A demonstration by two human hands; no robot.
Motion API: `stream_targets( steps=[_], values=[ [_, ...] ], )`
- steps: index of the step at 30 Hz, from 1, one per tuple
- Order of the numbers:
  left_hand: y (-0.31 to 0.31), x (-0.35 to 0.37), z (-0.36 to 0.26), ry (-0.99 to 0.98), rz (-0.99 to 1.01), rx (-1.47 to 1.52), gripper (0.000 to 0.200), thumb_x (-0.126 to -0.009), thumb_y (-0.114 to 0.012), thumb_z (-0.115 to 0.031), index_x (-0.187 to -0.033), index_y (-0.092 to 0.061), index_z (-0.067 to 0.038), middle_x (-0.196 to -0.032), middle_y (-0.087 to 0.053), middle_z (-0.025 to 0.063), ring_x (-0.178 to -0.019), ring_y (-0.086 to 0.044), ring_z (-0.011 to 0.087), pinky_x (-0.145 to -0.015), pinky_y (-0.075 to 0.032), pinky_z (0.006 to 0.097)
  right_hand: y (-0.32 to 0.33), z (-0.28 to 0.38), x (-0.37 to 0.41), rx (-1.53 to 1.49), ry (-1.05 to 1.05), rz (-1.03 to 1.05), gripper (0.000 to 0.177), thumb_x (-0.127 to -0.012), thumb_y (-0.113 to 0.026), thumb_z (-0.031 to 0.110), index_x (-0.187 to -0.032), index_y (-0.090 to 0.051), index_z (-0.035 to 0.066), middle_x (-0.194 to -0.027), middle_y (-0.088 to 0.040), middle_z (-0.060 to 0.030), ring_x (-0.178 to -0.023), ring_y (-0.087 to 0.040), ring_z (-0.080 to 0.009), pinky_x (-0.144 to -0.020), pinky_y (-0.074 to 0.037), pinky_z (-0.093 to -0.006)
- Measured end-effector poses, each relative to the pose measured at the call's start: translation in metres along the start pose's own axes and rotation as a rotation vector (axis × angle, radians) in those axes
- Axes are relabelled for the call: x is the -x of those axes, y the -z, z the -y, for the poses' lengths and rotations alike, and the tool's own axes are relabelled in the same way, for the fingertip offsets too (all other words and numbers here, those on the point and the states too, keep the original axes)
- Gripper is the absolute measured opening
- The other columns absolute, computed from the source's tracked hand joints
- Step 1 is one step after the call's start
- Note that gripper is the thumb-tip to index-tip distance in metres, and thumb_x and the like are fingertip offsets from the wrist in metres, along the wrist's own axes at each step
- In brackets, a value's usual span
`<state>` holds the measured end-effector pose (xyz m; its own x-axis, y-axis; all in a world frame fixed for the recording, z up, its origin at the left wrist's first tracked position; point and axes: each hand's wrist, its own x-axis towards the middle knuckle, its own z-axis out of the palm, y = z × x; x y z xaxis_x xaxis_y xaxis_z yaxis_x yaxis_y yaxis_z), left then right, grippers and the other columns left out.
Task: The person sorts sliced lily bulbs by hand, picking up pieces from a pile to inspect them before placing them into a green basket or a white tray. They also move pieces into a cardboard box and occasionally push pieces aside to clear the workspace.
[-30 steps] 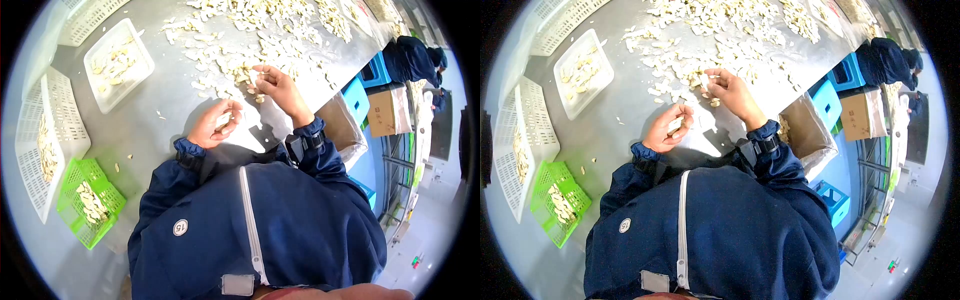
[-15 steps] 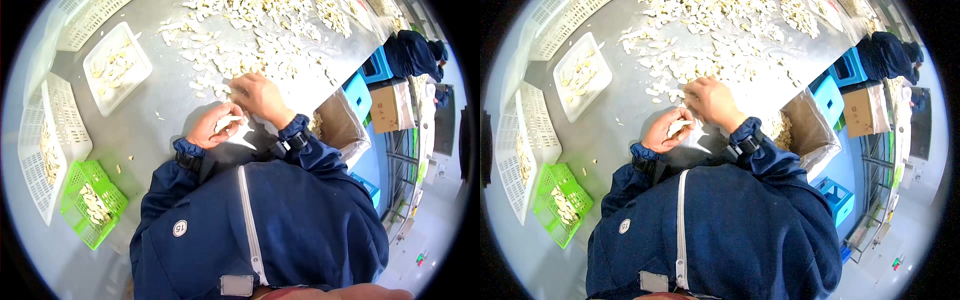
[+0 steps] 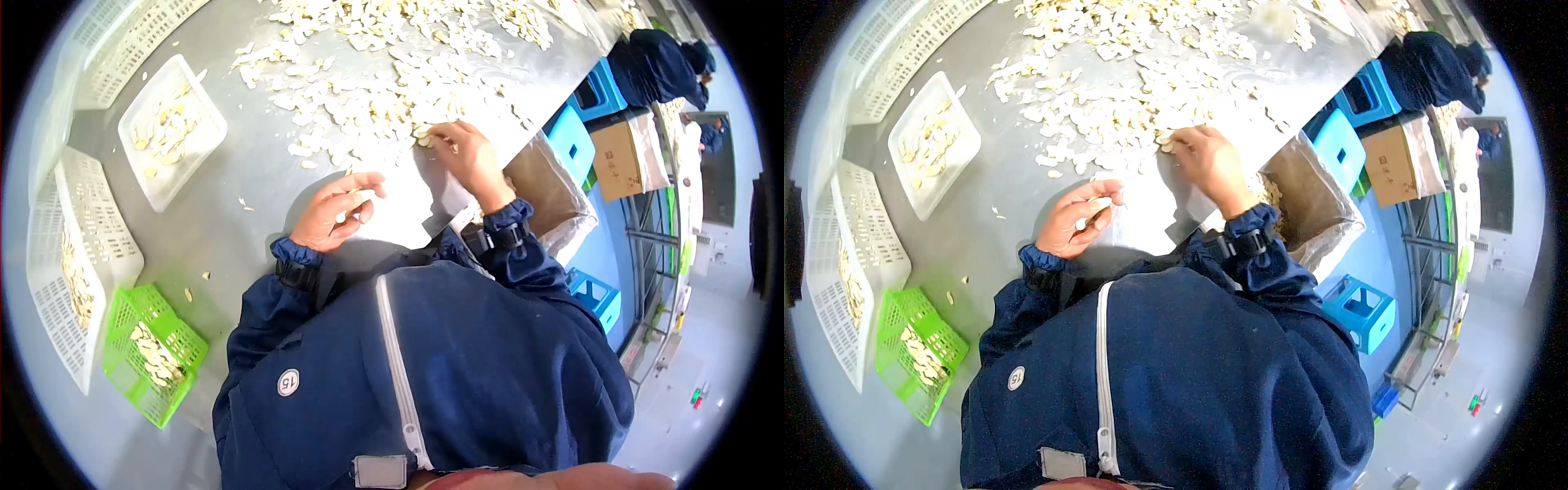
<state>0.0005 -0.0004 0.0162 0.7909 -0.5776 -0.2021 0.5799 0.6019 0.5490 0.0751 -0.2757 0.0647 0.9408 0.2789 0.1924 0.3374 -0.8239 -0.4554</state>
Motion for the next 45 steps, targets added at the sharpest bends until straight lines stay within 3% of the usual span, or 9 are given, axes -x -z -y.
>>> stream_targets(
  steps=[11,12,14,15,17,35,37,39,45],
  values=[
    [0.015,-0.004,0.011,0.071,-0.091,0.108,0.038,-0.110,-0.051,-0.031,-0.128,-0.061,0.000,-0.101,-0.065,0.0074,-0.070,-0.058,0.0102,-0.043,-0.036,0.0206,-0.071,0.022,-0.042,0.016,0.364,-0.051,0.016,-0.087,-0.069,0.018,-0.101,-0.076,0.018,-0.112,-0.069,-0.0042,-0.110,-0.063,-0.0294,-0.094,-0.053,-0.0432],
    [-0.006,-0.005,0.007,0.058,-0.269,0.110,0.039,-0.111,-0.049,-0.035,-0.122,-0.061,0.000,-0.094,-0.064,0.0082,-0.062,-0.053,0.0089,-0.040,-0.032,0.0199,-0.062,0.029,-0.045,0.046,0.353,-0.049,0.013,-0.089,-0.067,0.019,-0.100,-0.075,0.017,-0.109,-0.069,-0.0045,-0.108,-0.063,-0.0286,-0.092,-0.052,-0.0426],
    [0.003,-0.005,0.007,0.004,0.016,0.080,0.042,-0.111,-0.046,-0.041,-0.116,-0.059,-0.002,-0.081,-0.057,0.0083,-0.049,-0.036,0.0072,-0.038,-0.029,0.0198,-0.049,0.037,-0.042,0.054,0.325,-0.103,0.011,-0.092,-0.064,0.019,-0.098,-0.073,0.015,-0.105,-0.068,-0.0050,-0.105,-0.063,-0.0278,-0.089,-0.052,-0.0419],
    [0.018,-0.004,0.010,0.025,0.097,0.139,0.042,-0.111,-0.049,-0.042,-0.119,-0.055,-0.001,-0.108,-0.058,0.0095,-0.075,-0.053,0.0127,-0.039,-0.033,0.0202,-0.047,0.039,-0.040,0.027,0.304,-0.152,0.011,-0.093,-0.064,0.020,-0.099,-0.072,0.014,-0.103,-0.067,-0.0052,-0.104,-0.063,-0.0279,-0.088,-0.052,-0.0418],
    [0.021,-0.005,0.012,0.002,0.027,0.095,0.040,-0.110,-0.050,-0.041,-0.120,-0.055,-0.002,-0.111,-0.057,0.0096,-0.079,-0.053,0.0134,-0.040,-0.033,0.0201,-0.050,0.027,-0.036,-0.064,0.201,-0.113,0.013,-0.094,-0.066,0.021,-0.103,-0.071,0.013,-0.104,-0.067,-0.0064,-0.104,-0.063,-0.0287,-0.088,-0.052,-0.0414],
    [0.017,-0.003,0.013,0.038,-0.025,0.258,0.025,-0.113,-0.047,-0.028,-0.101,-0.053,-0.008,-0.094,-0.051,0.0036,-0.073,-0.048,0.0102,-0.043,-0.032,0.0217,-0.067,0.010,-0.033,0.004,0.387,-0.118,0.021,-0.082,-0.068,0.019,-0.101,-0.071,0.012,-0.111,-0.068,-0.0083,-0.107,-0.062,-0.0328,-0.090,-0.050,-0.0445],
    [0.014,-0.002,0.013,0.020,-0.038,0.226,0.027,-0.113,-0.047,-0.030,-0.099,-0.053,-0.007,-0.092,-0.051,0.0034,-0.069,-0.046,0.0090,-0.043,-0.031,0.0207,-0.053,0.018,-0.032,-0.183,0.249,-0.167,0.020,-0.091,-0.068,0.019,-0.106,-0.073,0.008,-0.101,-0.070,-0.0139,-0.096,-0.063,-0.0401,-0.086,-0.052,-0.0479],
    [0.005,-0.002,0.007,0.002,-0.004,0.188,0.028,-0.113,-0.048,-0.029,-0.098,-0.054,-0.006,-0.091,-0.052,0.0035,-0.067,-0.046,0.0077,-0.044,-0.030,0.0198,-0.028,0.033,-0.028,-0.509,-0.198,0.067,0.026,-0.103,-0.063,0.020,-0.117,-0.071,-0.001,-0.101,-0.075,-0.0149,-0.084,-0.075,-0.0263,-0.076,-0.057,-0.0372],
    [0.004,-0.003,0.005,0.023,-0.032,0.142,0.028,-0.114,-0.045,-0.031,-0.110,-0.053,-0.005,-0.097,-0.055,0.0040,-0.071,-0.048,0.0058,-0.043,-0.029,0.0182,-0.018,0.022,-0.015,-1.153,-0.483,0.163,0.032,-0.108,-0.062,0.015,-0.132,-0.064,-0.006,-0.106,-0.075,-0.0055,-0.100,-0.073,-0.0125,-0.082,-0.057,-0.0261]
  ],
)
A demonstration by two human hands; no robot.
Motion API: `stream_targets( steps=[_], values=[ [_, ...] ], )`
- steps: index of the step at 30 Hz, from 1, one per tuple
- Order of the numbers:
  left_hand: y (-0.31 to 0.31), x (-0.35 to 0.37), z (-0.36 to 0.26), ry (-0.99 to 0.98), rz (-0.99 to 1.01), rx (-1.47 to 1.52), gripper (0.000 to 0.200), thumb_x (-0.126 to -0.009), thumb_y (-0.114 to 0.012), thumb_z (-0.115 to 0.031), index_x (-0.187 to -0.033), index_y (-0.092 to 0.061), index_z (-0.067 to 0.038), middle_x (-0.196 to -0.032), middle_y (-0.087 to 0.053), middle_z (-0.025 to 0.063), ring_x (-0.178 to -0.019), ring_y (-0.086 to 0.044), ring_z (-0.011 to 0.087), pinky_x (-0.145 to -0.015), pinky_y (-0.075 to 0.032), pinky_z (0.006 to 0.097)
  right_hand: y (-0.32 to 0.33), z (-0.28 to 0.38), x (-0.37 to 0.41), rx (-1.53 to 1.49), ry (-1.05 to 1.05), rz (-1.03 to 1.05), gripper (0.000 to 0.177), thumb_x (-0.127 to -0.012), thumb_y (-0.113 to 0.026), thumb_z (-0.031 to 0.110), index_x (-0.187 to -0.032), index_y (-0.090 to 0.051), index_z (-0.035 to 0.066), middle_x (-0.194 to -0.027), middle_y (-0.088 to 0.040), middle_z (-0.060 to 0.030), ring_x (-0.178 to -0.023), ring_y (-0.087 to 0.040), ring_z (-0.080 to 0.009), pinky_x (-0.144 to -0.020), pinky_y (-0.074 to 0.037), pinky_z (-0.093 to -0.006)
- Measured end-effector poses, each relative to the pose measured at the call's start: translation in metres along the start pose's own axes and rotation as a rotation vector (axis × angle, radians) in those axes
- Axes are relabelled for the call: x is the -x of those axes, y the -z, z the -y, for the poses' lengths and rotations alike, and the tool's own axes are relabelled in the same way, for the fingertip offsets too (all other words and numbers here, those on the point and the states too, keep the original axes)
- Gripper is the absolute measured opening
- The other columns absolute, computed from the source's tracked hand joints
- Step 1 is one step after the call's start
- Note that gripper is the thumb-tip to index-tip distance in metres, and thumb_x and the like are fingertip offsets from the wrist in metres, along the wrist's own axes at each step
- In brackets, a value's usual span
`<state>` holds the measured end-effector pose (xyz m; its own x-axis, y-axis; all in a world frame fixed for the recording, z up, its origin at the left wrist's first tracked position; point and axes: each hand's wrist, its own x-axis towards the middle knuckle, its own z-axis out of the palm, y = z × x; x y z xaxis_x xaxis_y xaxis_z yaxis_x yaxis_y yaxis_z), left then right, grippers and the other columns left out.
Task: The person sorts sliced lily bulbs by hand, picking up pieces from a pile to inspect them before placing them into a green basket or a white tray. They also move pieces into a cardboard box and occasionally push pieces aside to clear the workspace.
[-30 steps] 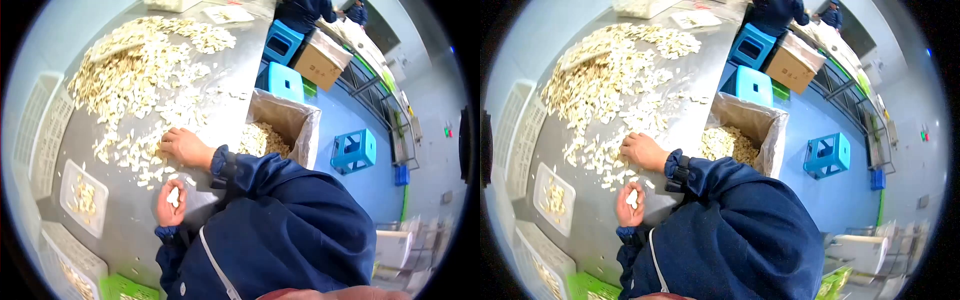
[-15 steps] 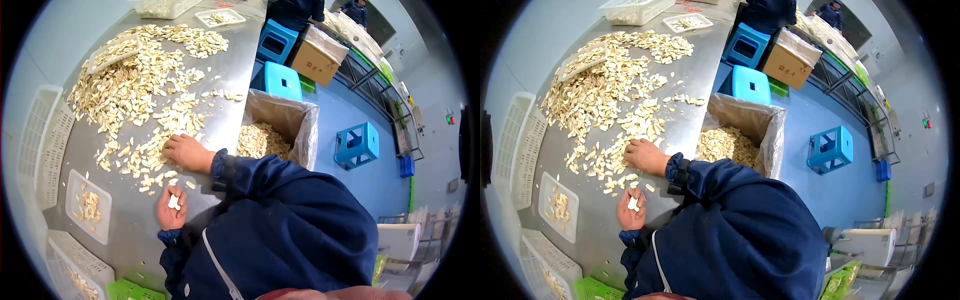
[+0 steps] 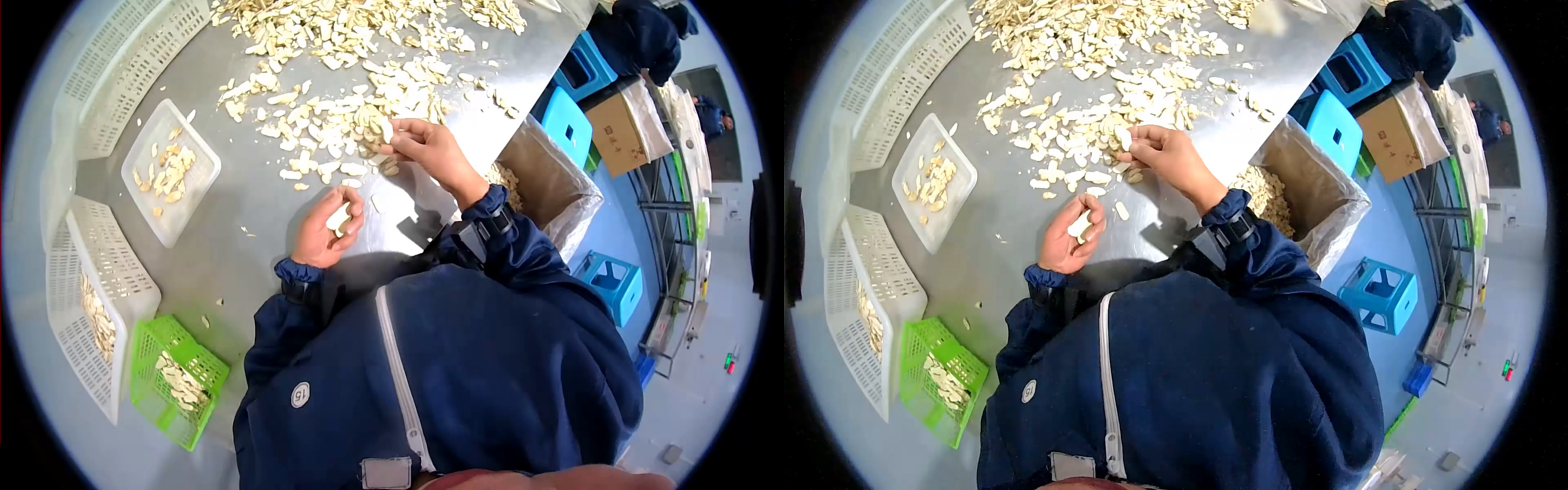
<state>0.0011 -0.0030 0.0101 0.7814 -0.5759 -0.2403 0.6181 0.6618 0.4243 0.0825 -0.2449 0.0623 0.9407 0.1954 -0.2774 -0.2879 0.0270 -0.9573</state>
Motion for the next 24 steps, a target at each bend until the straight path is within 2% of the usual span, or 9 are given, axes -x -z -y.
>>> stream_targets(
  steps=[4,5,10,13,16,17,19,21,24],
  values=[
    [0.004,-0.004,0.001,-0.004,0.047,-0.061,0.040,-0.115,-0.040,-0.039,-0.123,-0.055,-0.002,-0.104,-0.059,0.0081,-0.074,-0.054,0.0081,-0.042,-0.036,0.0177,0.006,-0.010,0.006,0.188,0.020,0.041,0.035,-0.108,-0.064,0.018,-0.135,-0.065,-0.003,-0.107,-0.074,-0.0032,-0.095,-0.068,-0.0078,-0.084,-0.055,-0.0252],
    [0.013,-0.005,0.006,-0.030,0.022,-0.086,0.053,-0.115,-0.035,-0.047,-0.134,-0.053,0.000,-0.114,-0.062,0.0113,-0.081,-0.061,0.0104,-0.043,-0.041,0.0171,0.007,-0.010,0.011,0.230,0.011,0.104,0.035,-0.107,-0.065,0.019,-0.136,-0.065,-0.001,-0.107,-0.074,-0.0024,-0.094,-0.066,-0.0068,-0.085,-0.054,-0.0248],
    [0.010,-0.005,0.007,-0.020,0.040,-0.088,0.068,-0.114,-0.028,-0.055,-0.148,-0.049,0.000,-0.131,-0.063,0.0168,-0.107,-0.068,0.0208,-0.052,-0.051,0.0208,0.004,-0.004,0.037,0.234,0.053,0.473,0.033,-0.106,-0.068,0.023,-0.132,-0.071,0.004,-0.111,-0.076,-0.0018,-0.096,-0.066,-0.0088,-0.087,-0.054,-0.0281],
    [0.014,-0.005,0.006,-0.005,0.074,-0.131,0.070,-0.114,-0.027,-0.056,-0.150,-0.049,0.000,-0.135,-0.062,0.0181,-0.111,-0.066,0.0219,-0.059,-0.054,0.0215,0.025,0.002,0.031,0.694,0.024,0.310,0.024,-0.101,-0.070,0.020,-0.120,-0.077,0.007,-0.102,-0.079,-0.0071,-0.088,-0.070,-0.0118,-0.081,-0.056,-0.0301],
    [0.011,-0.005,0.005,-0.001,0.051,-0.086,0.065,-0.115,-0.031,-0.050,-0.151,-0.048,0.001,-0.139,-0.061,0.0194,-0.117,-0.066,0.0234,-0.067,-0.056,0.0230,0.036,-0.001,0.022,0.897,0.194,0.036,0.023,-0.098,-0.070,0.021,-0.115,-0.079,0.008,-0.101,-0.078,-0.0148,-0.082,-0.075,-0.0311,-0.077,-0.058,-0.0375],
    [0.009,-0.004,0.005,-0.002,0.033,-0.094,0.064,-0.115,-0.032,-0.047,-0.153,-0.045,0.002,-0.141,-0.059,0.0210,-0.121,-0.065,0.0255,-0.070,-0.059,0.0237,0.038,0.001,0.021,0.938,0.167,-0.023,0.023,-0.097,-0.069,0.020,-0.114,-0.079,0.011,-0.102,-0.077,-0.0145,-0.088,-0.073,-0.0363,-0.080,-0.058,-0.0403],
    [0.005,-0.004,0.003,-0.004,-0.001,-0.113,0.063,-0.114,-0.035,-0.042,-0.155,-0.039,0.005,-0.145,-0.055,0.0242,-0.127,-0.063,0.0298,-0.077,-0.065,0.0251,0.036,0.003,0.016,1.034,0.352,-0.113,0.022,-0.095,-0.070,0.019,-0.114,-0.079,0.013,-0.102,-0.075,-0.0126,-0.092,-0.070,-0.0353,-0.082,-0.057,-0.0415],
    [0.002,-0.005,0.002,-0.019,0.043,-0.077,0.059,-0.111,-0.039,-0.031,-0.157,-0.036,0.005,-0.150,-0.052,0.0248,-0.134,-0.059,0.0327,-0.089,-0.063,0.0302,0.032,0.001,0.012,1.169,0.592,-0.154,0.020,-0.093,-0.070,0.017,-0.111,-0.079,0.014,-0.102,-0.071,-0.0097,-0.100,-0.066,-0.0330,-0.089,-0.055,-0.0431],
    [-0.003,-0.003,0.001,-0.028,0.063,-0.050,0.057,-0.106,-0.042,-0.018,-0.158,-0.035,0.005,-0.155,-0.048,0.0255,-0.141,-0.054,0.0352,-0.102,-0.060,0.0362,0.031,-0.008,-0.007,1.280,0.715,-0.113,0.018,-0.092,-0.071,0.017,-0.107,-0.078,0.012,-0.104,-0.071,-0.0094,-0.101,-0.065,-0.0327,-0.091,-0.054,-0.0424]
  ],
)
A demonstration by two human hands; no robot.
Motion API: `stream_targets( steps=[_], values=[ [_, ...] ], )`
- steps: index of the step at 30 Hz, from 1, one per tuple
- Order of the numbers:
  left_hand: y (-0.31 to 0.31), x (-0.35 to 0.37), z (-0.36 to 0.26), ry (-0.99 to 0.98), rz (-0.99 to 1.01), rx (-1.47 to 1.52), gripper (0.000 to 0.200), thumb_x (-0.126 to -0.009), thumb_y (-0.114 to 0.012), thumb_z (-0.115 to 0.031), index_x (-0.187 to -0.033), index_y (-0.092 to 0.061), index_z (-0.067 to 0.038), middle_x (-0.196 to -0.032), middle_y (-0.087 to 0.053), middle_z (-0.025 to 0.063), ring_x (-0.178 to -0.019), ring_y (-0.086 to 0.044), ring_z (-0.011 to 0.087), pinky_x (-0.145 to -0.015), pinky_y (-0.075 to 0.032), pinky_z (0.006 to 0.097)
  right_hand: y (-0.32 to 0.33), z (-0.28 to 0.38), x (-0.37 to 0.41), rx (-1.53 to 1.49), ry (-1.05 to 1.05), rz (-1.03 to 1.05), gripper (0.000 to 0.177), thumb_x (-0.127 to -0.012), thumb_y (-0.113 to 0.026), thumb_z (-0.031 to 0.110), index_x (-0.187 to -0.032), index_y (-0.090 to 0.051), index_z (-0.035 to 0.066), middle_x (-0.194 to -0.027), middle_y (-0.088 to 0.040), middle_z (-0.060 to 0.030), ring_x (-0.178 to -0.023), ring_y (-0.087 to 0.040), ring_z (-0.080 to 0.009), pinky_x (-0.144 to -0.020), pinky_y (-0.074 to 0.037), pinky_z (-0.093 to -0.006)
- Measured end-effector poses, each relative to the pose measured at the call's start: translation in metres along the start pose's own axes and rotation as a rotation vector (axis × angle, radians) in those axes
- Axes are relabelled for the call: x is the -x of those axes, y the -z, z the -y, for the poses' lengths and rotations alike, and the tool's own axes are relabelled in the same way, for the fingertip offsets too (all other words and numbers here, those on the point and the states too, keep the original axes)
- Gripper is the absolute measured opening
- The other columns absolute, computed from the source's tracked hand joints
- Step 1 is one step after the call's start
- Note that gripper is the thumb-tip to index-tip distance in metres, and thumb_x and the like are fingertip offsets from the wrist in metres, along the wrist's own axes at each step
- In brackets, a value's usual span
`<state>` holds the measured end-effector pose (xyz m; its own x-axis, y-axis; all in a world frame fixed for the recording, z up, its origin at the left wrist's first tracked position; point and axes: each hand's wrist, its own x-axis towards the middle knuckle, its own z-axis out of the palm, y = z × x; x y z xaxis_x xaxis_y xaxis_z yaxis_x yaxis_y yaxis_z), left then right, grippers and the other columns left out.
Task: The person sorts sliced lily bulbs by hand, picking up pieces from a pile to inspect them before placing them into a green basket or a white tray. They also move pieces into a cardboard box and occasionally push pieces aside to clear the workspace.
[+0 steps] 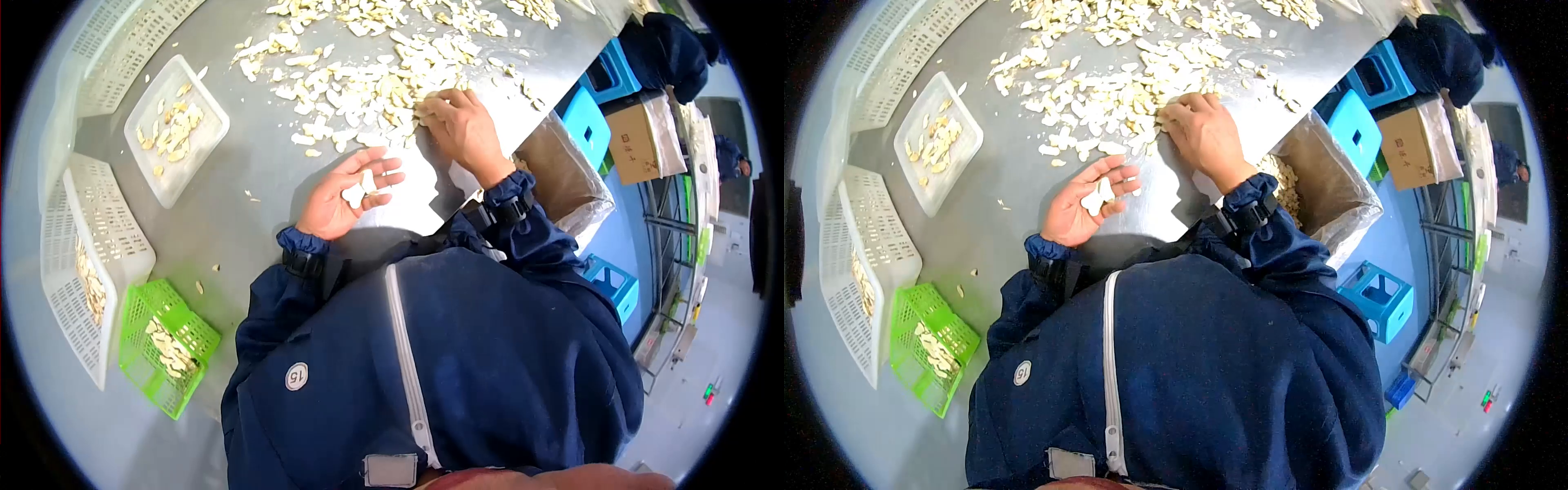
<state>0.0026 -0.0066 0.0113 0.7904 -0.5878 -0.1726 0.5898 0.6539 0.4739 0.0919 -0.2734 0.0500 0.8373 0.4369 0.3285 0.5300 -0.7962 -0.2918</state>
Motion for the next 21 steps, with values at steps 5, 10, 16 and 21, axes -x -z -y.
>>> stream_targets(
  steps=[5,10,16,21],
  values=[
    [0.002,0.002,-0.004,0.028,-0.012,-0.019,0.057,-0.101,-0.041,-0.008,-0.157,-0.038,0.001,-0.155,-0.050,0.0213,-0.145,-0.051,0.0327,-0.109,-0.052,0.0375,-0.001,0.002,-0.010,-0.002,-0.004,-0.093,0.018,-0.095,-0.070,0.018,-0.109,-0.077,0.009,-0.108,-0.074,-0.0108,-0.099,-0.069,-0.0306,-0.089,-0.055,-0.0397],
    [0.001,0.002,-0.005,0.022,-0.064,-0.024,0.048,-0.107,-0.043,-0.010,-0.154,-0.040,0.001,-0.152,-0.050,0.0252,-0.139,-0.056,0.0331,-0.099,-0.062,0.0351,0.007,0.013,-0.003,-0.902,-0.601,0.155,0.033,-0.105,-0.065,0.015,-0.135,-0.065,0.001,-0.101,-0.074,-0.0052,-0.090,-0.069,-0.0105,-0.080,-0.057,-0.0268],
    [0.002,0.000,0.001,-0.010,-0.048,0.060,0.047,-0.112,-0.044,-0.021,-0.154,-0.039,-0.001,-0.149,-0.053,0.0241,-0.137,-0.058,0.0340,-0.099,-0.062,0.0391,0.010,0.025,0.008,-1.083,-0.569,0.203,0.044,-0.103,-0.067,0.006,-0.146,-0.059,0.003,-0.106,-0.069,-0.0008,-0.099,-0.066,-0.0102,-0.089,-0.055,-0.0262],
    [0.002,-0.003,0.004,-0.017,-0.055,0.134,0.048,-0.113,-0.044,-0.030,-0.151,-0.043,-0.001,-0.143,-0.057,0.0205,-0.133,-0.061,0.0340,-0.099,-0.062,0.0397,0.037,0.050,0.016,-0.970,-0.396,0.341,0.036,-0.103,-0.068,0.011,-0.139,-0.067,0.006,-0.116,-0.074,-0.0073,-0.107,-0.068,-0.0131,-0.094,-0.055,-0.0295]
  ],
)
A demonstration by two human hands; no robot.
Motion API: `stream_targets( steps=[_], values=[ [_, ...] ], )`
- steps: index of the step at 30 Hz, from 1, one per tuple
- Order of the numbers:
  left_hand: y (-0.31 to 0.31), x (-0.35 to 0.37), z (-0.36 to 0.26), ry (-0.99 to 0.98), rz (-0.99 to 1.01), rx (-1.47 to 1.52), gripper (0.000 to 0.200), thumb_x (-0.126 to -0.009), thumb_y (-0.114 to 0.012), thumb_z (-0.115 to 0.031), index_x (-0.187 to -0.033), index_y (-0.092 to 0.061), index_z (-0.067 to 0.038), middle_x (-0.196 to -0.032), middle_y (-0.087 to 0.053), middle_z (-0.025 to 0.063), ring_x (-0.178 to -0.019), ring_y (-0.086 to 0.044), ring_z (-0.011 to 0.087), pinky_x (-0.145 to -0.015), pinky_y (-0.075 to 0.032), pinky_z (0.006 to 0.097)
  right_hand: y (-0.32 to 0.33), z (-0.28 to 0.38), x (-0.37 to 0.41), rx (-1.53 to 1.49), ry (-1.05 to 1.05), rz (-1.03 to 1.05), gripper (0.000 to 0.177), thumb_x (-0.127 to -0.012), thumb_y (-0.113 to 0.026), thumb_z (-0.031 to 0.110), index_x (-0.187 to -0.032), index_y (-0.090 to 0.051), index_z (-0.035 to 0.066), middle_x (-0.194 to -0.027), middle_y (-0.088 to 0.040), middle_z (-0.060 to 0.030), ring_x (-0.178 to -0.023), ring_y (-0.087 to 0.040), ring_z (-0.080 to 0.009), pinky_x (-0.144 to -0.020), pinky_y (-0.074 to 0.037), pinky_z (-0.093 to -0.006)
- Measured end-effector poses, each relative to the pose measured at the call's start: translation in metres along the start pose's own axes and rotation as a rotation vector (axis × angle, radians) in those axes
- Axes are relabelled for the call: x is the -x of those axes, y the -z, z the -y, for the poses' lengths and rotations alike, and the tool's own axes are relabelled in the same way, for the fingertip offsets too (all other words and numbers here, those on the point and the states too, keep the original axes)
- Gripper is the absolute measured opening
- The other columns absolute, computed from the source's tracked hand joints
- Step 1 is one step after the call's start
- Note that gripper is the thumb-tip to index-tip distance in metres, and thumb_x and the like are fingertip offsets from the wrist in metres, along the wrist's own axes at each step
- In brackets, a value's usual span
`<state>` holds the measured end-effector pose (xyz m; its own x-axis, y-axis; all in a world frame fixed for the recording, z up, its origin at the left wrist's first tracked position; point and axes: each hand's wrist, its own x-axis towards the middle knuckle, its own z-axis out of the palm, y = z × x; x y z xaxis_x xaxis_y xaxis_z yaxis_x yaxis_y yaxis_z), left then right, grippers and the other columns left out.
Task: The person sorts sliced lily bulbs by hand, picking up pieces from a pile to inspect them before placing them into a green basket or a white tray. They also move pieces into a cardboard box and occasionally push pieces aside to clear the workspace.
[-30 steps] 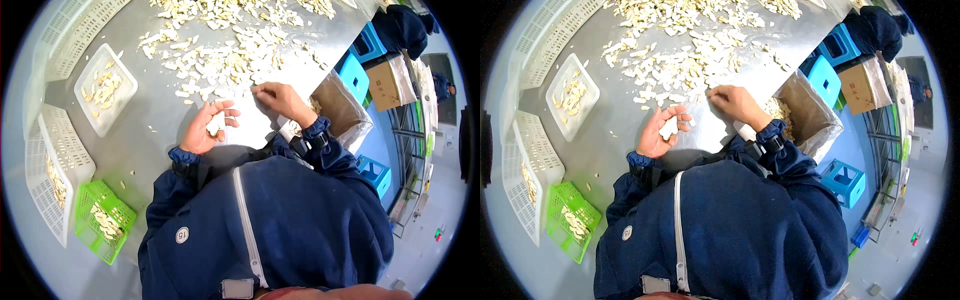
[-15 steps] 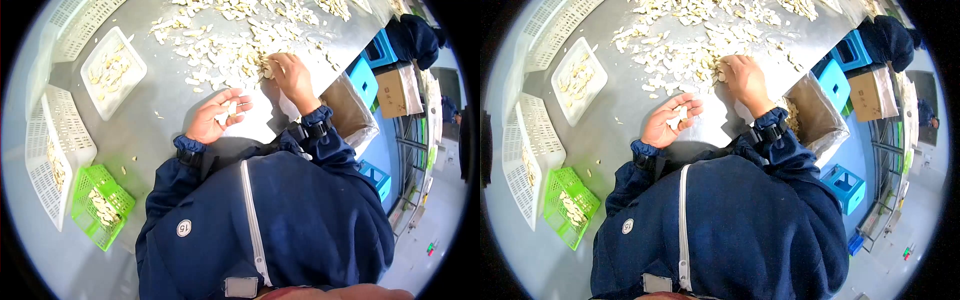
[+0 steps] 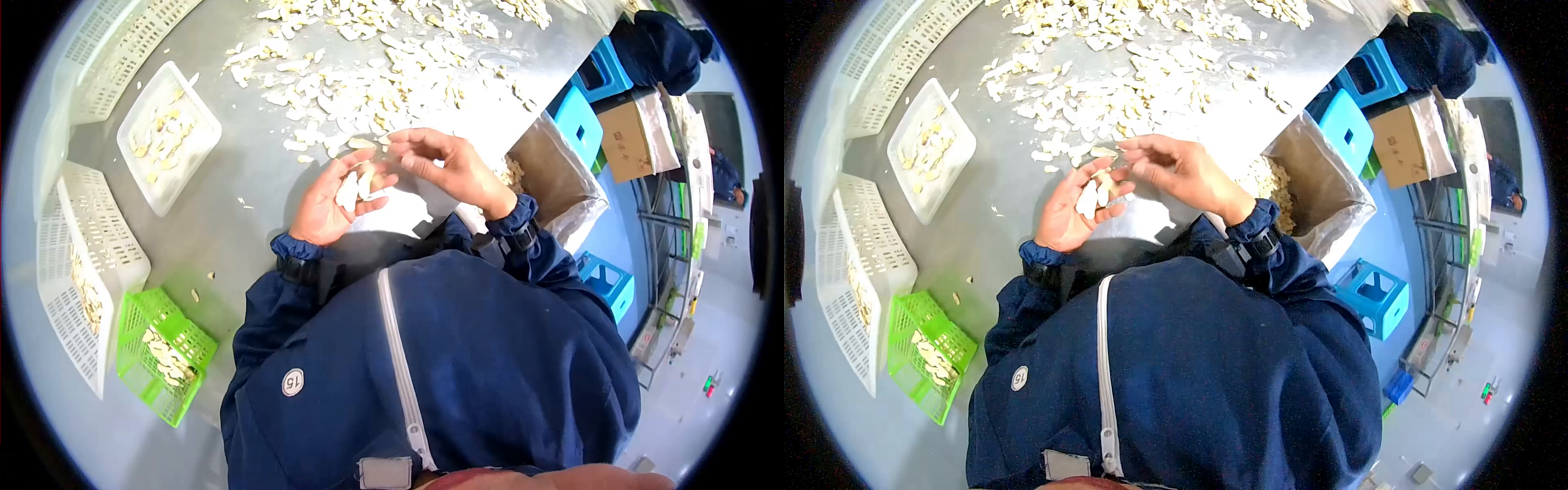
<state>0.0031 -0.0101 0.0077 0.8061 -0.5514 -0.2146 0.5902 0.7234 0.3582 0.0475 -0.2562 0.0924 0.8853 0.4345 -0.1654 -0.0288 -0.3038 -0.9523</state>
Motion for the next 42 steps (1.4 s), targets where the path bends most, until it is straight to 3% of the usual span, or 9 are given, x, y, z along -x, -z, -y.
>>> stream_targets(
  steps=[4,8,11,14,17,22,32,36,42],
  values=[
    [0.019,0.001,0.002,0.003,0.002,-0.073,0.044,-0.112,-0.047,-0.036,-0.139,-0.056,-0.002,-0.128,-0.064,0.0138,-0.112,-0.067,0.0249,-0.084,-0.060,0.0334,0.035,-0.035,-0.011,0.764,0.088,-0.427,0.027,-0.092,-0.071,0.015,-0.118,-0.077,0.009,-0.113,-0.074,-0.0155,-0.103,-0.068,-0.0367,-0.093,-0.056,-0.0434],
    [0.021,0.000,0.004,0.005,0.011,-0.050,0.040,-0.112,-0.049,-0.037,-0.128,-0.062,-0.002,-0.111,-0.066,0.0085,-0.089,-0.065,0.0160,-0.064,-0.050,0.0269,0.041,-0.055,-0.013,0.909,0.284,-0.399,0.026,-0.090,-0.073,0.018,-0.115,-0.077,0.010,-0.106,-0.073,-0.0143,-0.102,-0.067,-0.0364,-0.091,-0.056,-0.0462],
    [0.005,0.002,0.000,0.011,-0.061,-0.027,0.031,-0.114,-0.046,-0.031,-0.119,-0.059,-0.003,-0.104,-0.060,0.0071,-0.076,-0.058,0.0112,-0.055,-0.045,0.0218,0.041,-0.058,-0.015,0.873,0.160,-0.462,0.026,-0.094,-0.072,0.021,-0.117,-0.077,0.008,-0.101,-0.076,-0.0123,-0.095,-0.071,-0.0303,-0.087,-0.057,-0.0416],
    [0.004,0.003,-0.002,0.006,-0.027,-0.038,0.031,-0.114,-0.045,-0.030,-0.121,-0.058,-0.003,-0.101,-0.058,0.0061,-0.073,-0.054,0.0094,-0.049,-0.041,0.0204,0.039,-0.044,-0.015,0.347,-0.230,-0.390,0.026,-0.101,-0.067,0.023,-0.118,-0.076,0.007,-0.100,-0.079,-0.0114,-0.090,-0.075,-0.0234,-0.083,-0.058,-0.0353],
    [0.015,0.001,-0.001,0.029,0.023,-0.024,0.039,-0.112,-0.049,-0.035,-0.127,-0.058,0.000,-0.103,-0.058,0.0055,-0.074,-0.054,0.0091,-0.048,-0.038,0.0189,0.042,-0.038,-0.010,0.311,-0.091,-0.095,0.028,-0.105,-0.062,0.025,-0.121,-0.075,0.007,-0.102,-0.080,-0.0118,-0.090,-0.076,-0.0187,-0.081,-0.058,-0.0306],
    [0.006,0.004,-0.003,0.048,-0.006,0.005,0.031,-0.115,-0.044,-0.030,-0.124,-0.057,-0.003,-0.099,-0.056,0.0052,-0.071,-0.050,0.0072,-0.044,-0.035,0.0181,0.042,-0.043,-0.047,0.833,0.337,-0.428,0.026,-0.095,-0.067,0.014,-0.120,-0.074,0.009,-0.110,-0.075,-0.0139,-0.104,-0.066,-0.0393,-0.090,-0.054,-0.0448],
    [0.013,0.002,-0.004,0.054,0.030,0.007,0.037,-0.112,-0.050,-0.034,-0.127,-0.058,-0.001,-0.102,-0.058,0.0039,-0.071,-0.050,0.0071,-0.045,-0.034,0.0187,0.047,-0.051,-0.028,0.742,0.419,-0.283,0.015,-0.092,-0.062,0.005,-0.099,-0.074,0.010,-0.107,-0.074,-0.0118,-0.103,-0.067,-0.0356,-0.092,-0.055,-0.0435],
    [0.012,0.001,-0.004,0.059,0.029,-0.004,0.037,-0.112,-0.050,-0.034,-0.127,-0.058,-0.001,-0.102,-0.058,0.0038,-0.071,-0.051,0.0070,-0.045,-0.034,0.0186,0.056,-0.052,-0.038,0.816,0.194,-0.468,0.019,-0.095,-0.063,0.013,-0.107,-0.078,0.013,-0.106,-0.075,-0.0106,-0.102,-0.067,-0.0348,-0.091,-0.055,-0.0442],
    [0.005,0.005,-0.004,0.020,-0.006,0.006,0.031,-0.114,-0.046,-0.030,-0.125,-0.057,-0.003,-0.099,-0.057,0.0050,-0.071,-0.050,0.0066,-0.043,-0.035,0.0176,0.037,-0.052,-0.077,0.994,0.269,-0.481,0.017,-0.094,-0.068,0.023,-0.104,-0.079,0.015,-0.101,-0.075,-0.0083,-0.099,-0.067,-0.0324,-0.087,-0.056,-0.0418]
  ],
)
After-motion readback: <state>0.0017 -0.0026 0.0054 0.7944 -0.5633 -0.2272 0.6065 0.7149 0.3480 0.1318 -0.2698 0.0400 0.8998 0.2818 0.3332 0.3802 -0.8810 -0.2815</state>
